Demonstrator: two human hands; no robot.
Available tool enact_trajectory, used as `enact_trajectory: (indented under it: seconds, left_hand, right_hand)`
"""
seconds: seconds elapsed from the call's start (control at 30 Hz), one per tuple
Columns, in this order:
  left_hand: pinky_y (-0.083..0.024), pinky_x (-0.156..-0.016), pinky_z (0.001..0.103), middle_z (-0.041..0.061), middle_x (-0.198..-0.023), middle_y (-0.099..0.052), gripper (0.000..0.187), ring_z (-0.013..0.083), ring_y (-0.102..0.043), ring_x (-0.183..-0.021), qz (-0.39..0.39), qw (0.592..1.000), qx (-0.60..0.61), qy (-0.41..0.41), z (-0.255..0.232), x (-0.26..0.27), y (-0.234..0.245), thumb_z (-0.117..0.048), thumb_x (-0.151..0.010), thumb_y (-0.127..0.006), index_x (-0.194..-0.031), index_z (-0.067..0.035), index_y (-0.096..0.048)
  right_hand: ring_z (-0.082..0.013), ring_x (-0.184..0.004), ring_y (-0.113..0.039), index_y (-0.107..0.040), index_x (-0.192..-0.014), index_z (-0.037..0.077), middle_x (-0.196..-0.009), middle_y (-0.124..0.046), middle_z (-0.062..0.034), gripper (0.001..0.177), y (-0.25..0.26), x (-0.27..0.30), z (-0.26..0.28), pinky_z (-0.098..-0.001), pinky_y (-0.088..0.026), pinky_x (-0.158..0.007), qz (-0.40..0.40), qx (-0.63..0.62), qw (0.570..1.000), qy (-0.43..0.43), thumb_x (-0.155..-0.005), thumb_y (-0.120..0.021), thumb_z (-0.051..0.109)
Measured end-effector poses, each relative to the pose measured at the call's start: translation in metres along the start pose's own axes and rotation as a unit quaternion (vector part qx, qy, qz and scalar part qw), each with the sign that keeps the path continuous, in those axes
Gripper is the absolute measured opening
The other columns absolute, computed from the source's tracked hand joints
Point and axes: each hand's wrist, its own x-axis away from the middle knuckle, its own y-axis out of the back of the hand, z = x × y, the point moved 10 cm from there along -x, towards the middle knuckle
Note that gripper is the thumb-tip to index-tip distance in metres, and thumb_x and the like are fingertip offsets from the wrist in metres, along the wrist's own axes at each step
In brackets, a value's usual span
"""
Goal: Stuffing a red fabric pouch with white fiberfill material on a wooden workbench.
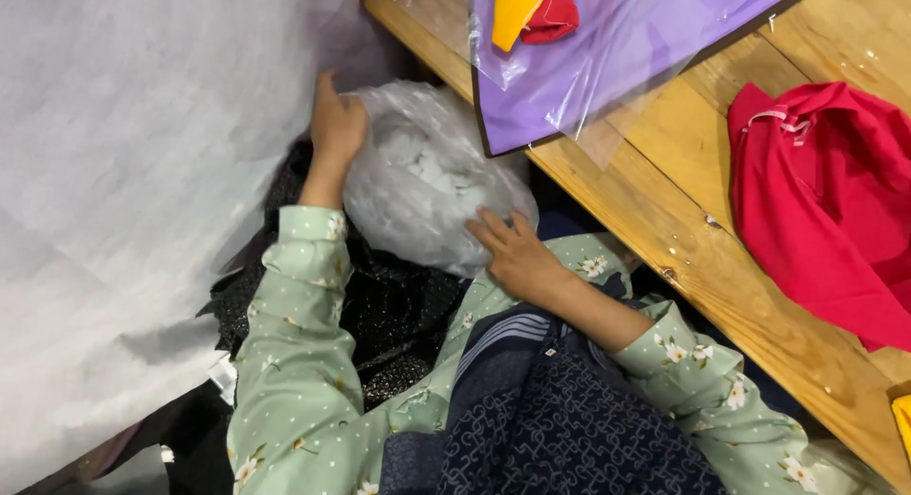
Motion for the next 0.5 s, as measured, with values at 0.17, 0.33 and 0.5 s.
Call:
enact_trajectory:
  seconds: [0.17, 0.33, 0.5]
  left_hand:
    - [-0.042, -0.092, 0.053, 0.012, -0.115, -0.053, 0.034, 0.0377, -0.048, -0.104, -0.096, 0.918, -0.047, -0.381, -0.174, 0.143, 0.048, -0.003, -0.073, -0.053, -0.105, -0.008, -0.063]
    - [-0.056, -0.077, 0.042, 0.016, -0.095, -0.066, 0.030, 0.0336, -0.068, -0.088, 0.101, 0.912, -0.133, -0.374, -0.122, 0.189, -0.020, -0.011, -0.088, -0.061, -0.118, -0.006, -0.064]
    - [-0.055, -0.078, 0.043, 0.023, -0.135, -0.060, 0.058, 0.0348, -0.069, -0.100, 0.203, 0.909, -0.289, -0.222, -0.101, 0.158, -0.015, -0.001, -0.082, -0.069, -0.138, -0.008, -0.057]
  right_hand:
    - [-0.0491, -0.132, -0.042, -0.077, -0.102, 0.012, -0.139, -0.047, -0.0227, 0.028, 0.076, -0.001, 0.003, -0.0678, -0.038, -0.102, -0.142, -0.408, 0.895, 0.114, -0.079, -0.062, 0.009]
    - [-0.0446, -0.097, -0.070, -0.071, -0.100, 0.005, -0.097, -0.071, -0.0204, 0.025, 0.037, -0.068, -0.069, -0.0532, -0.055, -0.083, -0.223, -0.466, 0.856, 0.029, -0.087, -0.050, 0.006]
    - [-0.0519, -0.114, -0.066, -0.026, -0.154, 0.026, -0.128, -0.061, -0.0324, 0.065, -0.039, -0.087, -0.144, -0.0602, -0.053, -0.099, 0.042, -0.298, 0.923, -0.241, -0.099, -0.061, 0.027]
